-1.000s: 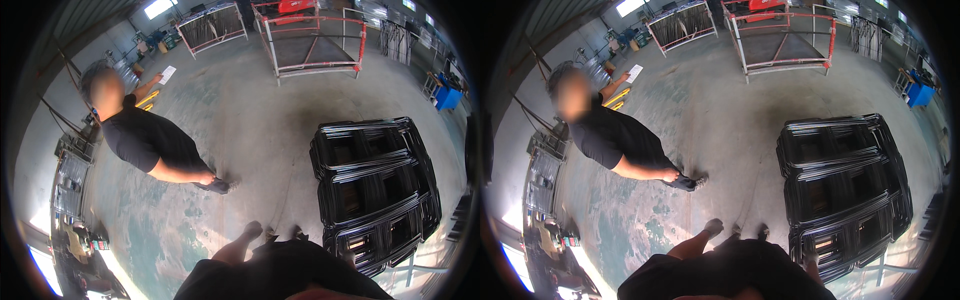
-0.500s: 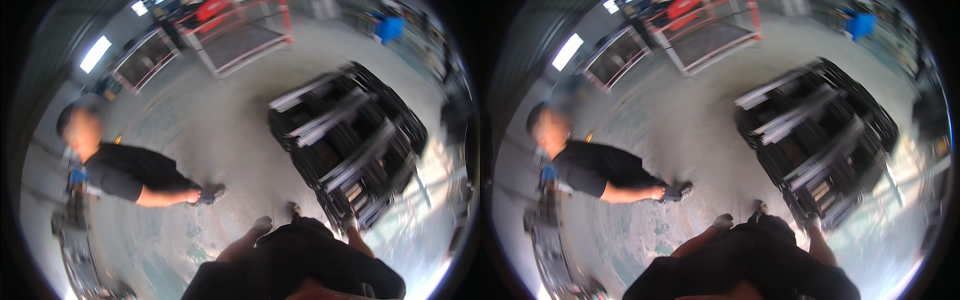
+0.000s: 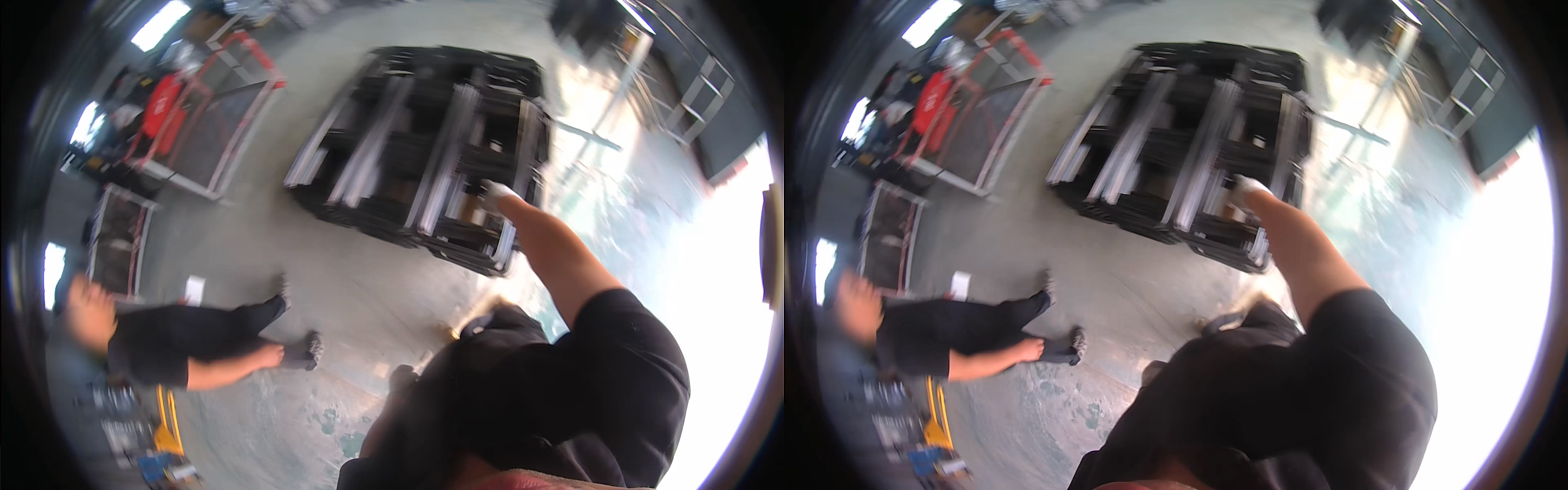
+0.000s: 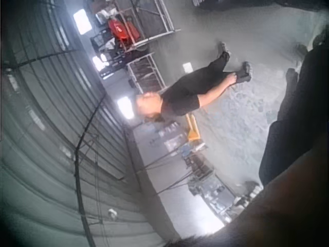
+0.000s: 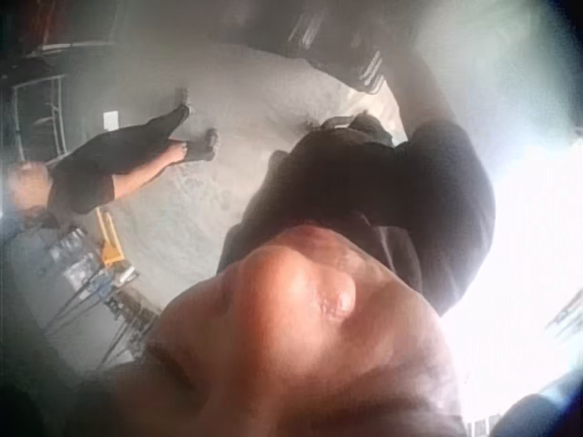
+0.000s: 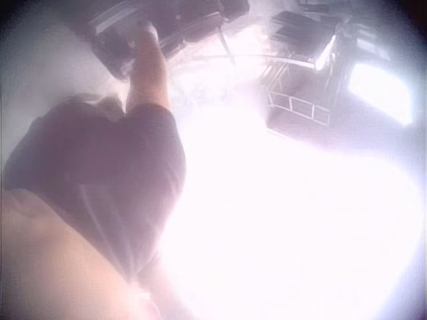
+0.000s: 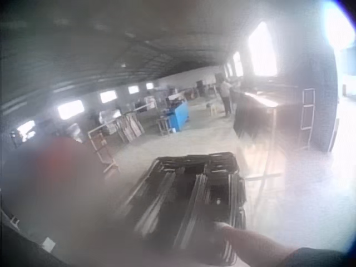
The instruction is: The person repeatedly picks up bundles of black metal frames from a rack and stacks them on the floor. The person handles the frames with gloved hands, moving them from the rack to a growing pile on the ground.
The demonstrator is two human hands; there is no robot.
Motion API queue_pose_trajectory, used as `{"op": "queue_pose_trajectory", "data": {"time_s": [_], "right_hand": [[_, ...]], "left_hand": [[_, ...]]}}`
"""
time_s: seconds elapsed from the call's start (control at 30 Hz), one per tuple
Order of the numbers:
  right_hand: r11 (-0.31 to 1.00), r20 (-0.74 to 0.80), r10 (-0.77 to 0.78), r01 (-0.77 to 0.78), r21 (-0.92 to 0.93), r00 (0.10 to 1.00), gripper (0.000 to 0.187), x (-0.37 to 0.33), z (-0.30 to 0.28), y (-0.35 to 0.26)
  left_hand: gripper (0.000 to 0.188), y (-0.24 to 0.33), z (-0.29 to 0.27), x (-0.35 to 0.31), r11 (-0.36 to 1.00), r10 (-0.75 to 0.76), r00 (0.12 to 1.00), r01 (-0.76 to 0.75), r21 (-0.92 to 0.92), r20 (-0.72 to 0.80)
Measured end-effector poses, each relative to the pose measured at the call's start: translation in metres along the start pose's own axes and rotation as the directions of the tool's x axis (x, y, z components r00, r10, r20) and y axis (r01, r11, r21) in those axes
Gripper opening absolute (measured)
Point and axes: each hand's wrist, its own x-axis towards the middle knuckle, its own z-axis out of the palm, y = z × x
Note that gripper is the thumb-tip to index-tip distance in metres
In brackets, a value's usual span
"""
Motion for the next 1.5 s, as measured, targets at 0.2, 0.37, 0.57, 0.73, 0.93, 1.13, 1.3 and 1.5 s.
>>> {"op": "queue_pose_trajectory", "data": {"time_s": [0.2,0.37,0.57,0.73,0.93,1.13,1.3,1.5], "right_hand": [[0.924,0.333,-0.272,0.342,-0.173,0.903,0.058,-0.1,0.088,0.084],[0.886,0.675,-0.255,0.446,-0.122,0.692,0.046,-0.19,0.18,0.254],[0.945,0.5,0.021,0.145,-0.292,0.866,0.053,-0.144,0.15,0.438],[0.945,0.479,0.184,-0.021,-0.326,0.858,0.055,-0.108,0.045,0.369],[0.976,-0.178,-0.219,0.213,-0.05,0.959,0.099,-0.036,-0.235,0.123],[0.979,-0.571,-0.158,0.055,-0.194,0.806,0.084,-0.005,-0.502,0.002],[0.975,-0.659,-0.07,-0.088,-0.204,0.749,0.076,0.022,-0.603,0.021],[0.984,-0.725,-0.042,-0.095,-0.148,0.688,0.054,0.059,-0.685,0.052]], "left_hand": [[0.032,0.071,0.031,-0.005,0.864,-0.468,0.83,0.357,-0.355,-0.303],[0.025,0.133,0.092,-0.005,0.927,-0.367,0.927,0.371,0.05,-0.074],[0.035,0.245,0.082,0.044,0.727,-0.624,0.763,0.489,-0.482,-0.168],[0.028,0.202,0.091,0.094,0.959,-0.065,0.998,0.057,0.277,0.021],[0.012,0.189,0.076,0.14,0.85,0.186,0.982,-0.169,0.499,0.015],[0.013,0.155,0.089,0.213,0.977,0.143,0.975,-0.112,0.182,-0.171],[0.013,0.186,0.075,0.2,0.88,0.007,0.996,-0.051,0.472,0.094],[0.009,0.241,0.081,0.217,0.818,0.113,0.987,-0.157,0.553,0.114]]}}
